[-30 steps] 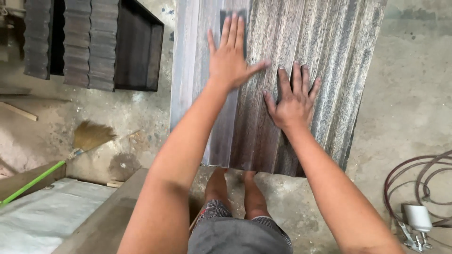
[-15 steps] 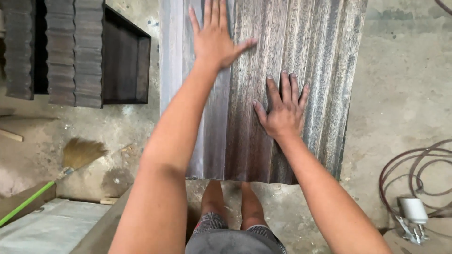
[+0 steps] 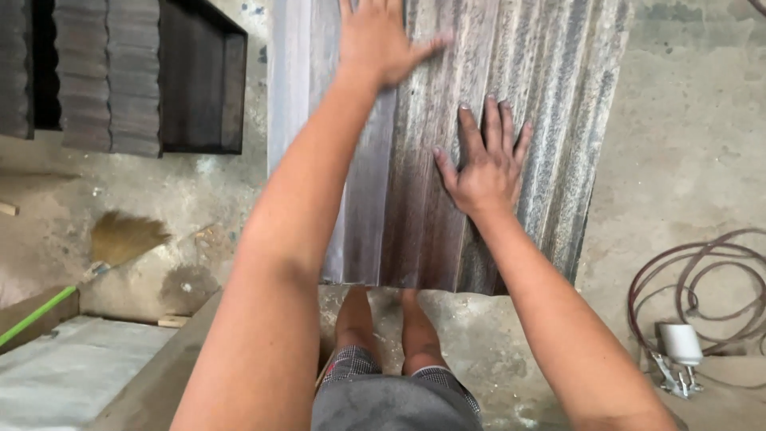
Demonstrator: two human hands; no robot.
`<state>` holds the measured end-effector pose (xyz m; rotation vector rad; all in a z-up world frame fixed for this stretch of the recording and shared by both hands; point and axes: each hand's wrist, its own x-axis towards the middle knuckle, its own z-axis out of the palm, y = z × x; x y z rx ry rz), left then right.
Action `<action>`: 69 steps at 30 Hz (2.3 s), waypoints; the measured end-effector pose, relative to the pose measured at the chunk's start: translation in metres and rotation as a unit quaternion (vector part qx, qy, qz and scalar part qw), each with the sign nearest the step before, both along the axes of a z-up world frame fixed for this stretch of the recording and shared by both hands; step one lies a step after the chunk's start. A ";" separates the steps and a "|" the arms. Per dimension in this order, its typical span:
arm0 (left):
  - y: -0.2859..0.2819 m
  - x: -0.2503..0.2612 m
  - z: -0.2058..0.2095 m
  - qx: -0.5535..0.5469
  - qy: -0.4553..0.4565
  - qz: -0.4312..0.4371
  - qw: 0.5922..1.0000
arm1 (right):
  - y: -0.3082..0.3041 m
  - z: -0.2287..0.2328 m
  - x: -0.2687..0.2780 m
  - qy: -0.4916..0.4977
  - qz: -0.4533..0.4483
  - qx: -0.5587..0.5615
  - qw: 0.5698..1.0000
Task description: The person sands a corrugated wooden board using a sanding block. They hold the board on a metal stand and rub the sanding block across the surface repeatedly, focusing on smoothing the ridges and edges.
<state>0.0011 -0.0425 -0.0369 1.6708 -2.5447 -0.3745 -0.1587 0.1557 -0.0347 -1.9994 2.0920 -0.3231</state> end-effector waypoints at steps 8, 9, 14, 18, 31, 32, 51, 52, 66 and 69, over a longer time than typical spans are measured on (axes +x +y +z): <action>0.264 0.062 0.041 0.121 -0.049 -0.030 0.991 | 0.000 -0.018 -0.005 -0.028 -0.010 -0.019 0.999; 0.291 0.070 0.033 0.123 -0.049 -0.028 0.991 | 0.000 -0.021 -0.005 -0.028 -0.008 -0.018 0.999; 0.398 0.101 -0.020 0.004 -0.100 -0.040 0.994 | 0.001 -0.024 -0.004 0.003 -0.001 -0.072 0.997; 0.410 0.105 -0.014 -0.004 -0.042 -0.024 0.999 | 0.004 -0.022 -0.003 -0.003 0.000 -0.075 0.997; 0.372 0.117 0.006 -0.026 0.014 -0.003 1.000 | 0.003 -0.006 -0.002 0.003 -0.020 0.022 1.000; 0.363 0.114 0.004 -0.010 0.014 -0.006 1.000 | 0.002 -0.004 -0.001 0.005 -0.023 0.047 0.999; -0.051 0.044 -0.042 -0.077 0.050 -0.087 0.992 | 0.000 -0.003 -0.002 -0.006 -0.009 0.027 1.000; -0.044 0.044 -0.038 -0.079 0.053 -0.085 0.992 | 0.000 -0.002 -0.002 -0.008 -0.010 0.031 0.999; 0.453 0.143 0.007 0.013 -0.094 -0.097 0.991 | 0.002 -0.006 -0.003 0.006 -0.024 0.099 0.995; 0.482 0.144 0.059 0.177 0.148 -0.032 0.972 | 0.029 0.006 -0.004 -0.035 0.019 -0.056 0.998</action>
